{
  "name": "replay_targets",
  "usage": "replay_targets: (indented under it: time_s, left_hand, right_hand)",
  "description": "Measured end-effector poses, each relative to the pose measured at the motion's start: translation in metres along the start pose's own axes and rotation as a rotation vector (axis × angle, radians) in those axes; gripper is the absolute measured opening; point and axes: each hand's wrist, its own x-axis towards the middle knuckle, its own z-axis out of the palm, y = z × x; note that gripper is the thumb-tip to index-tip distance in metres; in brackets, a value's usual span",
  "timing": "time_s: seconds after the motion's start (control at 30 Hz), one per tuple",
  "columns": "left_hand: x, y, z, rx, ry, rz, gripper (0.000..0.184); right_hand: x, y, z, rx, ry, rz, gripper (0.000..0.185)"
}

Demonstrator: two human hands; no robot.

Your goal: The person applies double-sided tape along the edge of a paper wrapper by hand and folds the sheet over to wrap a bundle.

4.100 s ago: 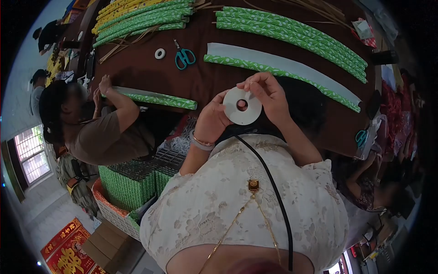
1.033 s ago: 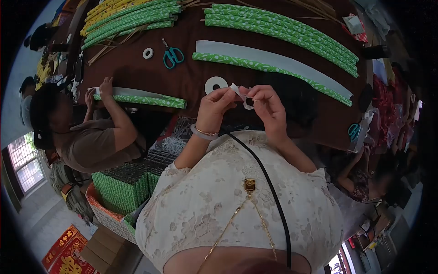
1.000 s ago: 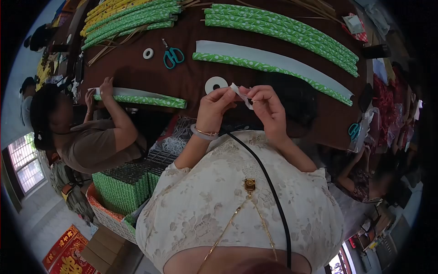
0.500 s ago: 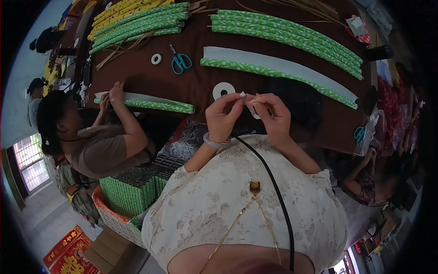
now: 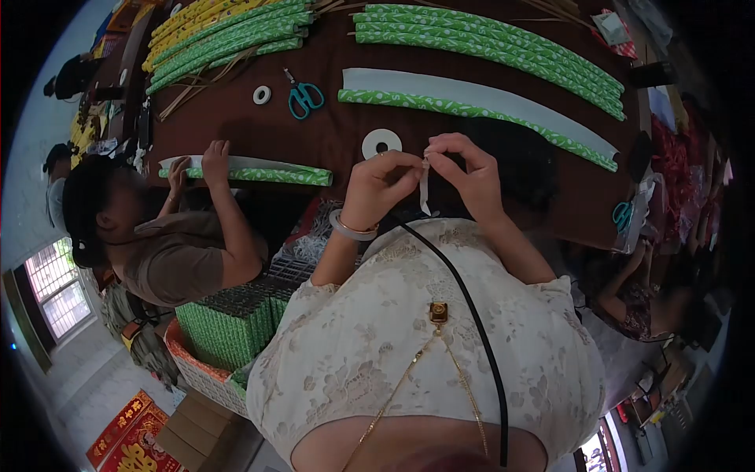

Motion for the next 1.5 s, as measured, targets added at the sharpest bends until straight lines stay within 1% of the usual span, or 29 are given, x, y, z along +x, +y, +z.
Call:
replay_targets:
  time_s: [0.07, 0.1, 0.17, 0.2, 0.27, 0.3, 0.37, 0.4, 0.47, 0.5, 0.57, 0.7, 0.77, 0.8, 0.87, 0.9, 0.97, 1.0, 1.07, 1.1, 1.17, 1.2, 1.27, 1.4, 1.47, 1.5]
  left_hand:
    - [0.000, -0.002, -0.003, -0.323, -0.004, -0.104, 0.013]
    - [0.000, -0.003, -0.004, -0.322, -0.005, -0.104, 0.013]
    - [0.000, -0.007, -0.006, -0.404, -0.011, -0.065, 0.013]
    - [0.000, -0.008, -0.006, -0.402, -0.013, -0.066, 0.013]
    - [-0.001, -0.008, -0.002, -0.629, 0.065, -0.082, 0.013]
    - [-0.001, -0.007, -0.001, -0.628, 0.066, -0.082, 0.013]
    - [-0.001, -0.006, 0.002, -0.395, 0.114, -0.085, 0.015]
    - [-0.001, -0.006, 0.003, -0.395, 0.116, -0.085, 0.015]
    - [-0.002, -0.005, 0.006, -0.382, 0.128, -0.057, 0.017]
    - [-0.002, -0.003, 0.007, -0.382, 0.129, -0.057, 0.017]
    - [-0.002, 0.002, 0.007, -0.376, 0.124, 0.010, 0.016]
    - [-0.006, 0.006, 0.005, -0.447, 0.105, 0.010, 0.016]
    - [-0.010, 0.002, 0.001, -0.452, 0.039, -0.167, 0.016]
    - [-0.009, 0.002, 0.001, -0.451, 0.038, -0.166, 0.016]
    - [-0.008, 0.005, 0.000, -0.388, 0.019, -0.090, 0.018]
    - [-0.007, 0.006, 0.001, -0.387, 0.018, -0.088, 0.018]
    - [-0.004, 0.007, 0.003, -0.508, -0.009, -0.080, 0.018]
    - [-0.003, 0.006, 0.002, -0.508, -0.011, -0.078, 0.018]
    - [-0.001, -0.001, -0.001, -0.440, -0.071, 0.025, 0.015]
    - [0.000, -0.004, -0.003, -0.439, -0.073, 0.026, 0.015]
    - [-0.001, -0.010, -0.005, -0.501, -0.113, -0.091, 0.014]
    - [-0.001, -0.013, -0.005, -0.500, -0.112, -0.090, 0.014]
    - [-0.002, -0.017, -0.005, -0.683, -0.134, -0.203, 0.014]
    - [-0.004, -0.023, -0.001, -0.730, -0.087, -0.178, 0.013]
    - [-0.006, -0.020, -0.001, -0.738, -0.041, -0.248, 0.015]
    - [-0.006, -0.019, 0.000, -0.738, -0.041, -0.248, 0.015]
  right_hand:
    - [0.001, -0.001, 0.000, 0.308, -0.057, 0.278, 0.011]
    - [0.001, 0.000, 0.001, 0.310, -0.056, 0.277, 0.011]
    - [0.001, 0.004, 0.003, 0.162, -0.094, 0.026, 0.012]
    - [0.002, 0.002, 0.003, 0.164, -0.092, 0.026, 0.012]
    - [0.003, -0.002, 0.004, 0.011, -0.064, -0.151, 0.015]
    - [0.003, -0.002, 0.003, 0.012, -0.065, -0.151, 0.015]
    - [0.003, -0.001, 0.001, -0.120, -0.038, -0.183, 0.018]
    - [0.004, -0.001, 0.000, -0.120, -0.040, -0.183, 0.018]
    - [0.004, -0.001, 0.000, -0.317, -0.010, -0.281, 0.021]
    - [0.005, -0.001, 0.000, -0.317, -0.011, -0.281, 0.021]
    - [0.006, -0.001, -0.001, -0.371, 0.011, -0.323, 0.023]
    - [0.003, -0.001, 0.002, -0.401, 0.028, -0.311, 0.022]
    - [0.003, -0.003, 0.004, -0.399, 0.052, -0.320, 0.020]
    - [0.002, -0.003, 0.005, -0.399, 0.054, -0.321, 0.020]
    - [0.001, -0.003, 0.008, -0.270, 0.112, -0.246, 0.021]
    - [0.001, -0.006, 0.008, -0.271, 0.113, -0.248, 0.021]
    - [0.003, -0.014, 0.008, -0.027, 0.107, -0.073, 0.022]
    - [0.003, -0.013, 0.006, -0.028, 0.109, -0.075, 0.022]
    - [0.001, -0.008, 0.002, -0.038, 0.003, -0.055, 0.020]
    - [0.000, -0.006, 0.002, -0.038, 0.005, -0.057, 0.020]
    - [-0.001, -0.003, 0.002, 0.068, -0.022, 0.014, 0.020]
    - [-0.001, -0.004, 0.003, 0.068, -0.022, 0.012, 0.020]
    - [-0.001, -0.006, 0.005, 0.094, -0.039, 0.015, 0.019]
    - [-0.001, -0.007, 0.006, 0.101, 0.006, 0.036, 0.018]
    - [-0.001, -0.008, 0.005, 0.080, -0.070, 0.059, 0.019]
    - [-0.002, -0.007, 0.006, 0.080, -0.070, 0.059, 0.019]
